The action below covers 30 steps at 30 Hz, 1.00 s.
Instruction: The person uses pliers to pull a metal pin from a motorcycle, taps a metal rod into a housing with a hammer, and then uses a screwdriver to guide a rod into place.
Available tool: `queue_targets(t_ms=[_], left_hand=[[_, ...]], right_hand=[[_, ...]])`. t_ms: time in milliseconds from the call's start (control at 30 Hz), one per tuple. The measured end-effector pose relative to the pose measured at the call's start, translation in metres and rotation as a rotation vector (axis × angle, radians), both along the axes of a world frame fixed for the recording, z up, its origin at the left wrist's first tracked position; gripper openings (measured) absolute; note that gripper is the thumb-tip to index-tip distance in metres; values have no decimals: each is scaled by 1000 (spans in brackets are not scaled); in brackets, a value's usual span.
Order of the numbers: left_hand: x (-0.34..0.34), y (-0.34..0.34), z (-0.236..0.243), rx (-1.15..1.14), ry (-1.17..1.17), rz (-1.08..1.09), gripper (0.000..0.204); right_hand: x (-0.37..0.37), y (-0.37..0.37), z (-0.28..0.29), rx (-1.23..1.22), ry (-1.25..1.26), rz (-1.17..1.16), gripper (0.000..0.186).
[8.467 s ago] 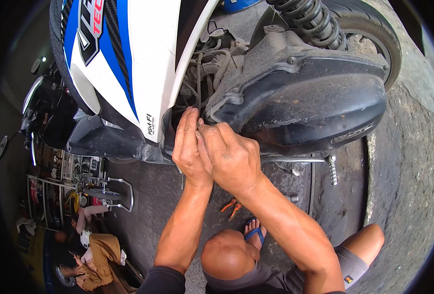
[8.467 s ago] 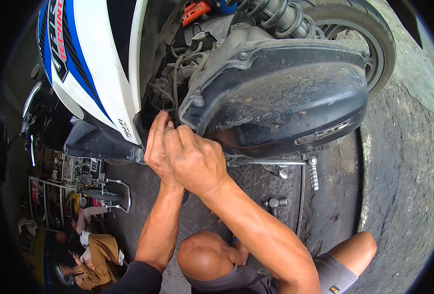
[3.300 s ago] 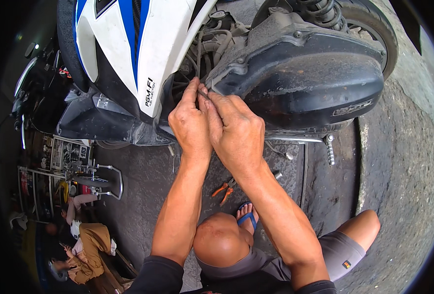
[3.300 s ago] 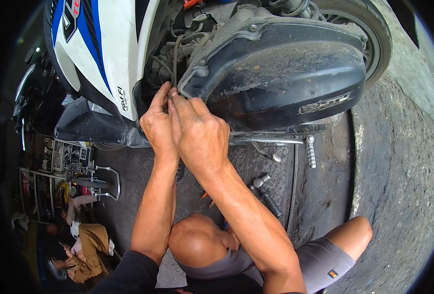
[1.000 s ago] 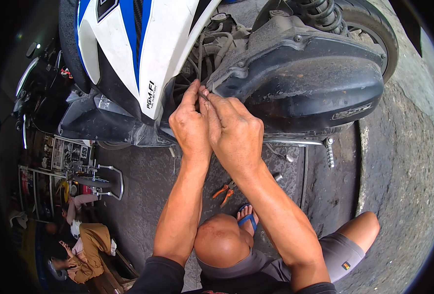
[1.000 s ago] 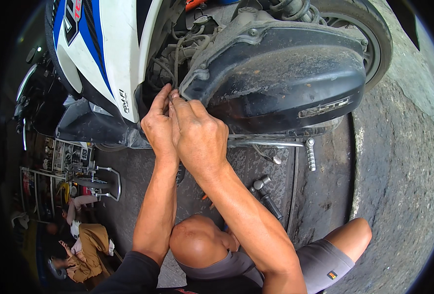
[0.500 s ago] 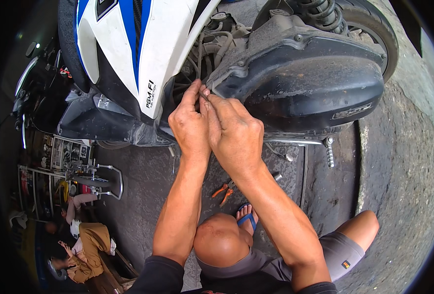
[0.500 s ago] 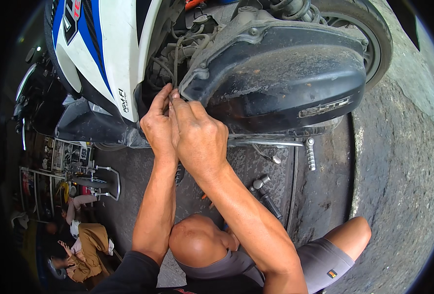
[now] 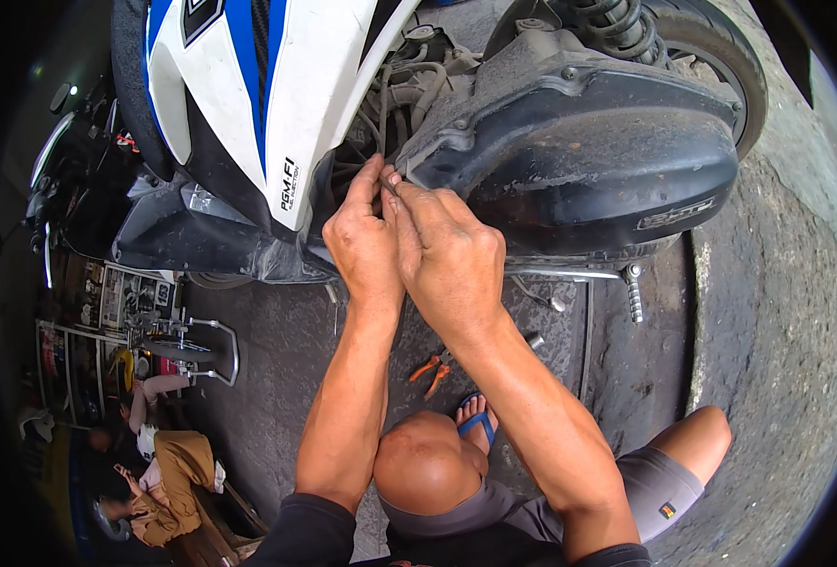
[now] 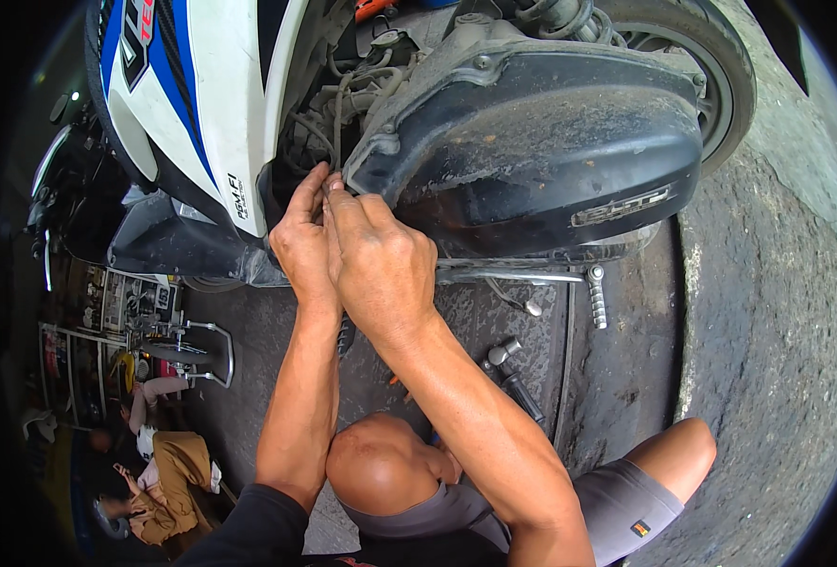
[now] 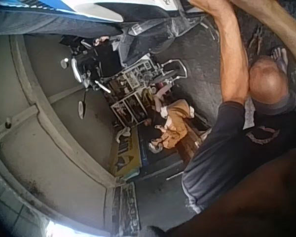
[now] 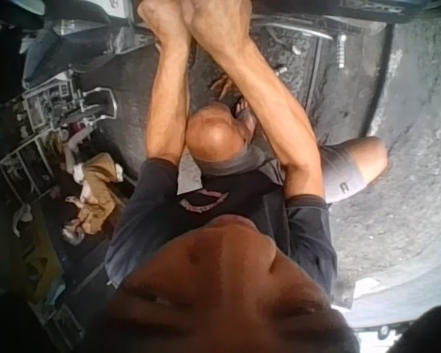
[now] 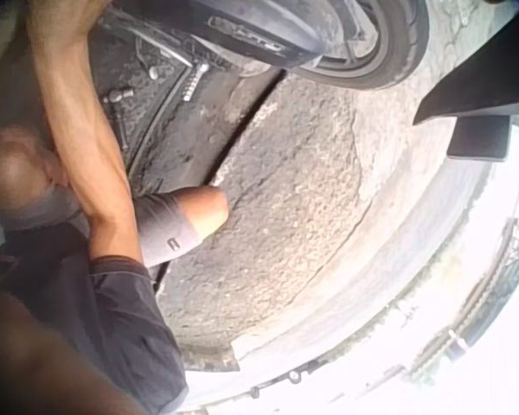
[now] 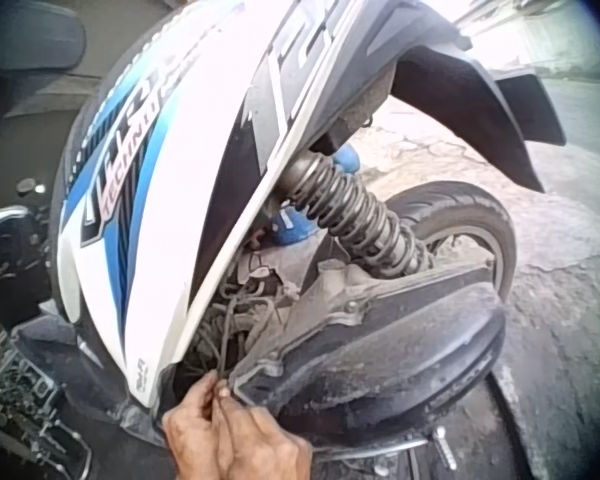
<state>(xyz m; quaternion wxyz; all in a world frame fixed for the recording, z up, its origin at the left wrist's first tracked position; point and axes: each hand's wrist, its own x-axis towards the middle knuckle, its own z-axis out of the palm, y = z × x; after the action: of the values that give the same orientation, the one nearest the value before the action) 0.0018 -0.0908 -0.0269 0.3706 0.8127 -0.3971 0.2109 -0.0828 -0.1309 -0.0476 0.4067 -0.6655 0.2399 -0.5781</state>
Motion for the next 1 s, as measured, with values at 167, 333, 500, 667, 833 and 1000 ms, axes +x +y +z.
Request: queue_targets(t_ms=[167, 333, 500, 667, 833, 1000], left_hand=[[-1, 1, 0, 19, -44, 5, 31], [-6, 4, 1, 47, -221, -60, 34], [-2, 3, -1, -10, -236, -155, 33], [2, 1, -6, -43, -262, -50, 18], [-4, -6, -2, -83, -229, -65, 19], [-6, -10, -3, -77, -173, -50, 21]], right_hand=[[0, 0, 1, 4, 26, 2, 16], [1, -4, 2, -36, 48, -14, 16], [-3, -4, 9, 8, 64, 23, 17], [-48, 32, -66, 205, 76, 66, 23], [-136, 110, -293, 637, 1423, 148, 77], [-142, 119, -344, 476, 1506, 86, 30]])
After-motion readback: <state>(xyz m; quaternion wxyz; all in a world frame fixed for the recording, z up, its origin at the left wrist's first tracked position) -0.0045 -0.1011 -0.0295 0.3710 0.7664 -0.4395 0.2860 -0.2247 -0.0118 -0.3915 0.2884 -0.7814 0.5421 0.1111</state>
